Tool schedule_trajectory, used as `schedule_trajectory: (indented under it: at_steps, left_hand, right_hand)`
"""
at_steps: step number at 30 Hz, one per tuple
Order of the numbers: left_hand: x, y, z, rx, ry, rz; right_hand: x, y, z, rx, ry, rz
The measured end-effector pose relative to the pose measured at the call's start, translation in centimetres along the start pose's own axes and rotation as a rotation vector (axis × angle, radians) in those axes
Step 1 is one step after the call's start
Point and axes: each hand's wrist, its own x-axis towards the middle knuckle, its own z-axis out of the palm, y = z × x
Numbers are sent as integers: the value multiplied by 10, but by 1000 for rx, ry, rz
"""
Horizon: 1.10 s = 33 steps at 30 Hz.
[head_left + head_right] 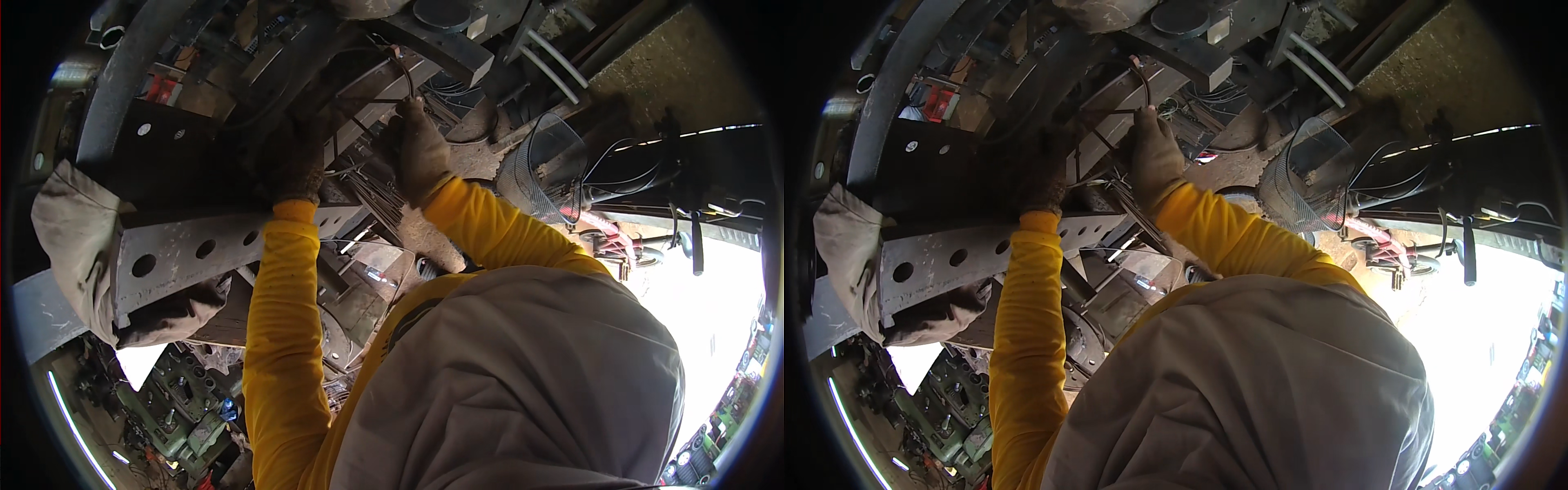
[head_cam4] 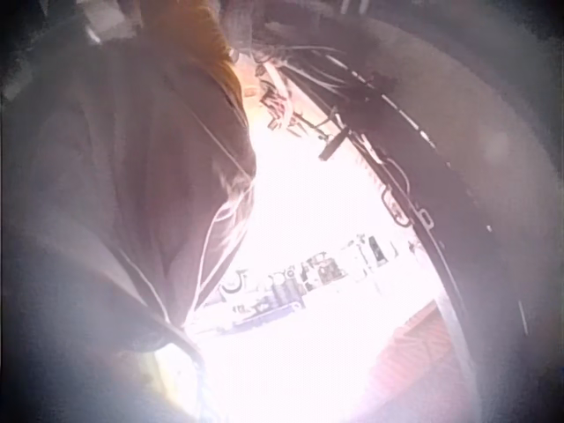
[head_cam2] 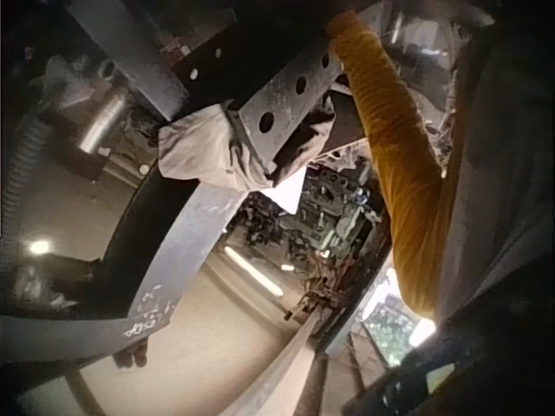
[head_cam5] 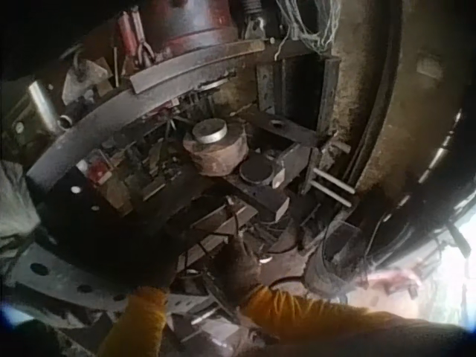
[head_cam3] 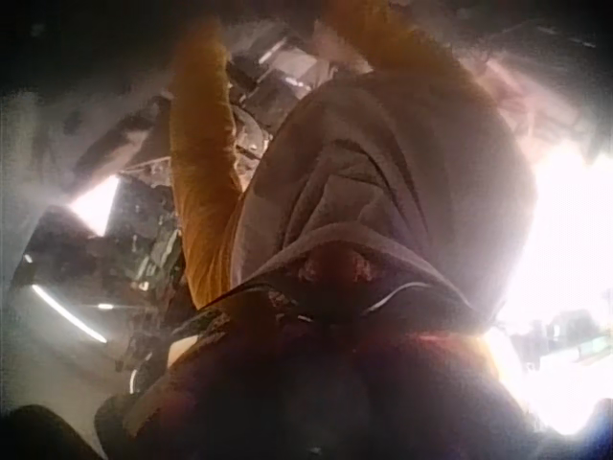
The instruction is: The person manipulates thin metal wires and a circular metal frame using gloved hands to assemble or repair a structure on a workshop table.
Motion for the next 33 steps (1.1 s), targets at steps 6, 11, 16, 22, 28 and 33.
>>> schedule_trajectory:
  at_steps: [6,11,16,22,28,33]
  left_hand:
    - [9,-1,3,-147,-43,-22]
    - [9,-24,18,-137,54,40]
    - [6,-6,-1,98,148,128]
    - [-62,105,-42,-388,145,248]
    - [-129,140,-45,-264,-11,276]
    - [-151,104,-77,136,-116,581]
  right_hand:
    - [34,42,-14,-646,-24,-619]
    - [-12,-16,8,-155,-57,11]
    - [-3,-18,-14,-279,-94,-40]
    - [-56,5,-64,-768,-83,-429]
    - [-111,-28,-88,-1156,-624,-669]
    - [-147,-106,-77,-1459,-486,-1067]
